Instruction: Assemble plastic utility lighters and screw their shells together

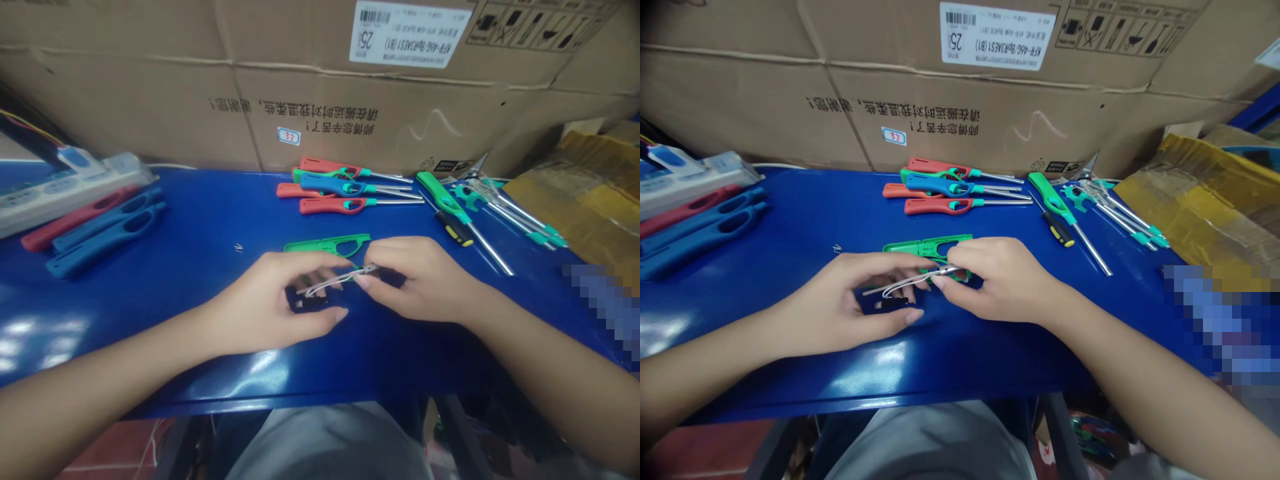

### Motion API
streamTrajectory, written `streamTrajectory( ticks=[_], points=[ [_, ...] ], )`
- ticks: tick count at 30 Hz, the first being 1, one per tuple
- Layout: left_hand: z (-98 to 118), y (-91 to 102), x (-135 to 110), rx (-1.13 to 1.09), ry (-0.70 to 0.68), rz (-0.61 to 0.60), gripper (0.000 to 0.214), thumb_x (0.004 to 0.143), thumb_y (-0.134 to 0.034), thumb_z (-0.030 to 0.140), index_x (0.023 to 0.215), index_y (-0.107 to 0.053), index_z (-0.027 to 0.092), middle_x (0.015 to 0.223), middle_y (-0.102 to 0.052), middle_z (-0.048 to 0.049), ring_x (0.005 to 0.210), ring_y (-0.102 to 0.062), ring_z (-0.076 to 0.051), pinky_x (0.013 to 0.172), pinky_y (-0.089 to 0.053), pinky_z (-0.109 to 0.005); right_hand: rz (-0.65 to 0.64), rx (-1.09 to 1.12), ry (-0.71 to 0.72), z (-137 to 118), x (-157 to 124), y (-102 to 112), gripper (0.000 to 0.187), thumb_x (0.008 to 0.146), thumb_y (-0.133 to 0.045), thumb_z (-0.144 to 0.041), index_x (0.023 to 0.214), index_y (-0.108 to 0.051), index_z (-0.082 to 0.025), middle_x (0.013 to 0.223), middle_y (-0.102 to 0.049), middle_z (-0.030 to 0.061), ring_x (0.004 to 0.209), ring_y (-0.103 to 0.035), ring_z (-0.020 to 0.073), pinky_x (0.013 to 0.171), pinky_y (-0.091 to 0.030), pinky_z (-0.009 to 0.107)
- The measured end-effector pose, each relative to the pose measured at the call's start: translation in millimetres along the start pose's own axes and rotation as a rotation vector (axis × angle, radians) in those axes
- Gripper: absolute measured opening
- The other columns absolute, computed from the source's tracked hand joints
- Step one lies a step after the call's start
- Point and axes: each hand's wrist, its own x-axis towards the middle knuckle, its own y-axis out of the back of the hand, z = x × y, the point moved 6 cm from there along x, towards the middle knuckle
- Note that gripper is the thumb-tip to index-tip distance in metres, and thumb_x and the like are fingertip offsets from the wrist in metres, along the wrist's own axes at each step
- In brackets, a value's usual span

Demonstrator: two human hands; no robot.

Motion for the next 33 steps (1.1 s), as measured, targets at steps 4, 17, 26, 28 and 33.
streamTrajectory(
  ticks=[4,17,26,28,33],
  points=[
    [-14.4,-0.3,4.6,-0.364,0.220,-0.051,0.048,0.089,-0.072,0.049,0.124,-0.067,0.016,0.103,-0.076,-0.0092,0.082,-0.071,-0.018,0.071,-0.061,-0.028,0.065,-0.035,-0.010,6.6,0.4,10.8,0.030,0.098,-0.053,-0.033,0.071,-0.050,-0.021,0.064,-0.050,-0.0022,0.059,-0.046,0.0122,0.058,-0.033,0.027],
    [-30.7,-8.2,0.2,-0.853,0.613,-0.293,0.047,0.099,-0.050,0.045,0.088,-0.080,0.010,0.072,-0.077,-0.0120,0.044,-0.061,-0.012,0.042,-0.047,-0.018,0.190,-0.175,0.033,4.7,-0.2,27.5,0.031,0.101,-0.051,-0.032,0.071,-0.048,-0.023,0.061,-0.053,-0.0008,0.056,-0.047,0.0138,0.054,-0.036,0.028],
    [-31.2,-7.0,-1.2,-0.995,0.672,-0.281,0.028,0.090,-0.066,0.030,0.074,-0.077,0.010,0.060,-0.072,-0.0084,0.039,-0.057,-0.010,0.032,-0.038,-0.014,0.228,-0.438,0.211,-6.1,-5.6,30.8,0.031,0.099,-0.052,-0.037,0.071,-0.053,-0.023,0.060,-0.057,0.0007,0.057,-0.052,0.0166,0.053,-0.034,0.031],
    [-30.0,-3.6,-0.4,-0.993,0.648,-0.248,0.023,0.089,-0.071,0.028,0.076,-0.077,0.010,0.059,-0.071,-0.0069,0.038,-0.056,-0.008,0.033,-0.039,-0.013,0.228,-0.475,0.242,-8.7,-6.7,30.8,0.030,0.098,-0.054,-0.038,0.072,-0.055,-0.023,0.060,-0.058,0.0007,0.057,-0.052,0.0167,0.053,-0.033,0.031],
    [-25.9,4.9,2.4,-0.954,0.586,-0.190,0.021,0.083,-0.083,0.030,0.075,-0.077,0.012,0.064,-0.073,-0.0052,0.041,-0.055,-0.005,0.036,-0.043,-0.010,0.184,-0.498,0.269,-10.7,-5.8,28.2,0.033,0.098,-0.054,-0.039,0.070,-0.055,-0.022,0.060,-0.057,0.0006,0.056,-0.052,0.0159,0.053,-0.033,0.031]
  ],
)
